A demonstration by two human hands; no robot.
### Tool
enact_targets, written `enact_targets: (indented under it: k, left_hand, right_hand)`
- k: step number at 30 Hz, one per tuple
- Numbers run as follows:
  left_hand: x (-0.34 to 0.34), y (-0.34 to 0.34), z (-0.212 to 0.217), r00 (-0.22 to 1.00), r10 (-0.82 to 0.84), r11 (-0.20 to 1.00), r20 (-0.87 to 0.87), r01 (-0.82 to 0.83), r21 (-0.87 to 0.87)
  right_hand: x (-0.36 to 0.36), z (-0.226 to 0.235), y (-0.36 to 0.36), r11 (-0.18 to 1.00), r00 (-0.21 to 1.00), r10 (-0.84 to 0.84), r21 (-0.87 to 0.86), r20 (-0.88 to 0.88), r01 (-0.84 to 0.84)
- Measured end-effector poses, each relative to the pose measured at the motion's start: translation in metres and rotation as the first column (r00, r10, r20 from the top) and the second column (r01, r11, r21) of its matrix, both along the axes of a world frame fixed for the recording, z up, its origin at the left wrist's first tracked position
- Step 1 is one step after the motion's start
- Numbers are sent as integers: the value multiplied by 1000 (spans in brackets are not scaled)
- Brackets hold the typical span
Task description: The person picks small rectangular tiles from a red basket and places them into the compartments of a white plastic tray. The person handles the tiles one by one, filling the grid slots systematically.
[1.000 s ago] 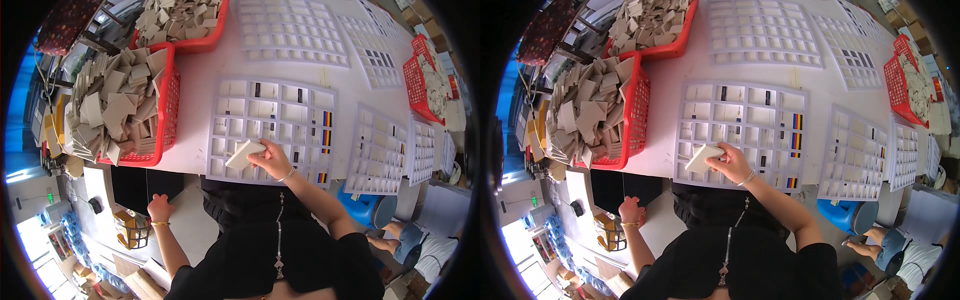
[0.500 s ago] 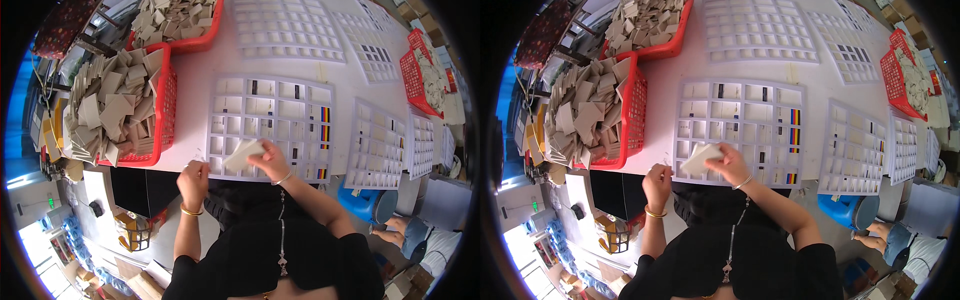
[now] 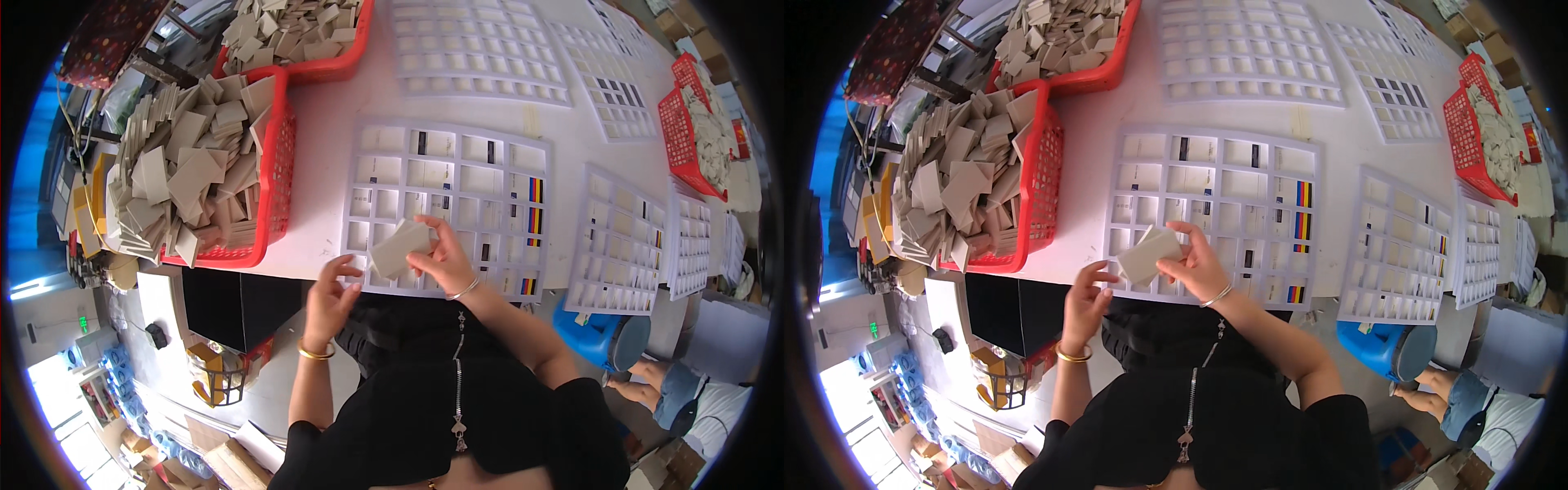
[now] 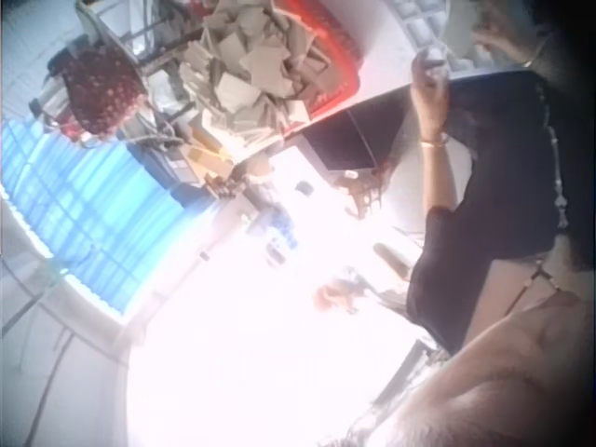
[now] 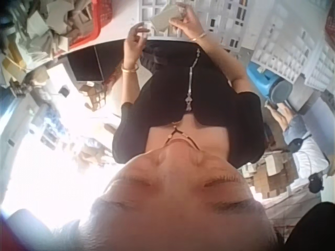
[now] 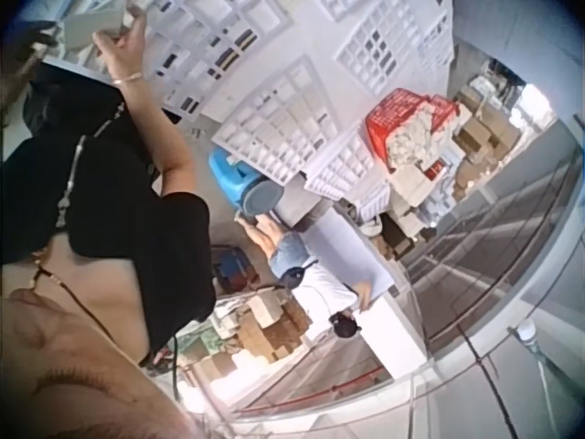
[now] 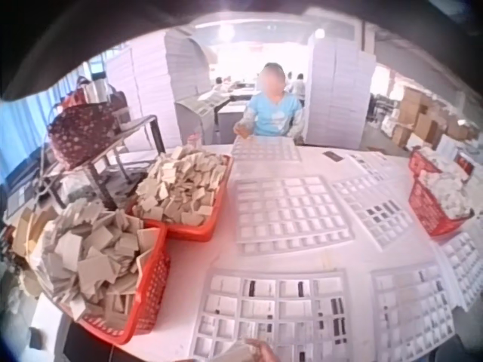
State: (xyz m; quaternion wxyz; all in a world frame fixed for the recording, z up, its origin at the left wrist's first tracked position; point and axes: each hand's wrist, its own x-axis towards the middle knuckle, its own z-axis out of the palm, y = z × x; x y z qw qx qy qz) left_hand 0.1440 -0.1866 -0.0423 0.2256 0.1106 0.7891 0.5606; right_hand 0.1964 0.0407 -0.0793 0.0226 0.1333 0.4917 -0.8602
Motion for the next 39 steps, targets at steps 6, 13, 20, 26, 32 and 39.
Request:
enact_targets:
  k: [6,13,20,26,32,39]
  left_hand:
    - [3,30,-29,987,-29,988,160,3,156]
    - [-4,30,-38,999,18,979,37,-25,204]
    - [-62,3,-77,958,229,971,-175,-237,-27]
    - [-57,15,-78,980,195,980,47,-197,32]
    - [-49,17,-75,946,201,979,255,-203,-22]
    - [-46,29,-72,932,223,969,286,-245,41]
  right_hand:
    - [10,10,2,994,996,54,102,-65,-48]
    - [7,11,6,979,997,27,204,-71,-12]
    - [-21,14,55,902,935,-340,248,-99,354]
    - [-34,-17,113,711,871,-386,504,-303,490]
    - [-51,-30,149,685,881,-422,563,-213,463]
    - [-89,-40,168,627,944,-307,721,-121,296]
